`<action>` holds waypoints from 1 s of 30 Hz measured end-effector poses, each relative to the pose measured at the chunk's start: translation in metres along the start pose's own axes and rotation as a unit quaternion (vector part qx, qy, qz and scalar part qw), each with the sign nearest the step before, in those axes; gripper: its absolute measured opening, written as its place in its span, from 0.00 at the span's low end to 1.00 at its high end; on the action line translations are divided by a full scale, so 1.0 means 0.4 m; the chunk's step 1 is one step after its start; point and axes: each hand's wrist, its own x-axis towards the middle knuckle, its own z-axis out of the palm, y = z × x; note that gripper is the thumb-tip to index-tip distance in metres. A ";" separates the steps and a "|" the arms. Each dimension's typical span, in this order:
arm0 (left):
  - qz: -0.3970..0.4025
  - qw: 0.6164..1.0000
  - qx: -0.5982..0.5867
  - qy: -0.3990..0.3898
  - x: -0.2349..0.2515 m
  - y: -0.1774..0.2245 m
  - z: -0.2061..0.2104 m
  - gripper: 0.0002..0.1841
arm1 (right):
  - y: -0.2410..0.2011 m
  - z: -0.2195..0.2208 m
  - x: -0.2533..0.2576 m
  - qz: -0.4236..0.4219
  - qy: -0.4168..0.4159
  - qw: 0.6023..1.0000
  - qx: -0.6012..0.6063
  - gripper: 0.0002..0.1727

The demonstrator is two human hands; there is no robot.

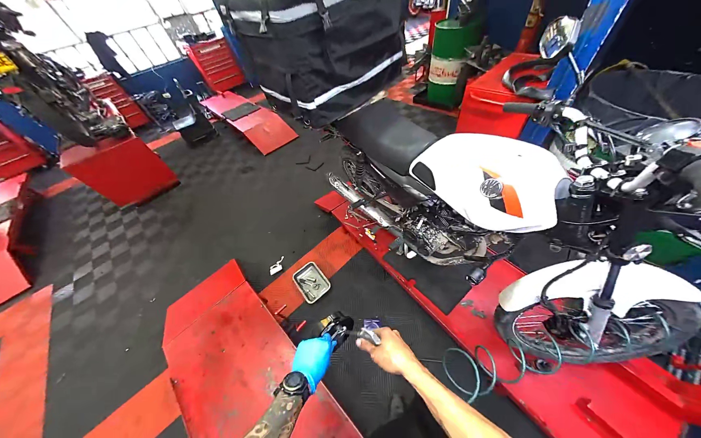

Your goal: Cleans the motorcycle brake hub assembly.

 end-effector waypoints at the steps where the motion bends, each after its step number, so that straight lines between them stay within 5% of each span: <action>1: 0.005 1.000 -0.001 0.001 -0.001 0.000 0.005 0.29 | -0.010 0.001 -0.006 0.004 -0.015 1.000 -0.006 0.31; 4: 0.017 1.000 0.011 0.005 0.009 0.014 0.009 0.28 | -0.029 -0.014 -0.002 0.027 0.024 0.999 0.014 0.30; 11: 0.015 1.000 0.018 0.005 0.013 0.025 0.022 0.28 | -0.012 -0.028 0.004 0.041 -0.040 0.998 -0.014 0.31; 15: 0.018 1.000 0.013 0.010 0.010 0.034 0.021 0.28 | -0.002 -0.011 -0.005 0.038 0.011 0.999 -0.007 0.30; 19: -0.089 0.988 -0.123 -0.008 0.024 0.027 0.003 0.30 | 0.013 0.025 -0.037 0.009 -0.004 1.000 -0.029 0.29; 22: -0.165 0.945 -0.284 -0.013 0.059 -0.003 0.019 0.31 | 0.038 0.054 -0.046 -0.042 -0.036 0.998 -0.042 0.28; 30: -0.183 0.913 -0.365 0.015 0.060 -0.010 0.064 0.31 | 0.095 0.089 -0.055 -0.062 -0.052 0.992 -0.101 0.28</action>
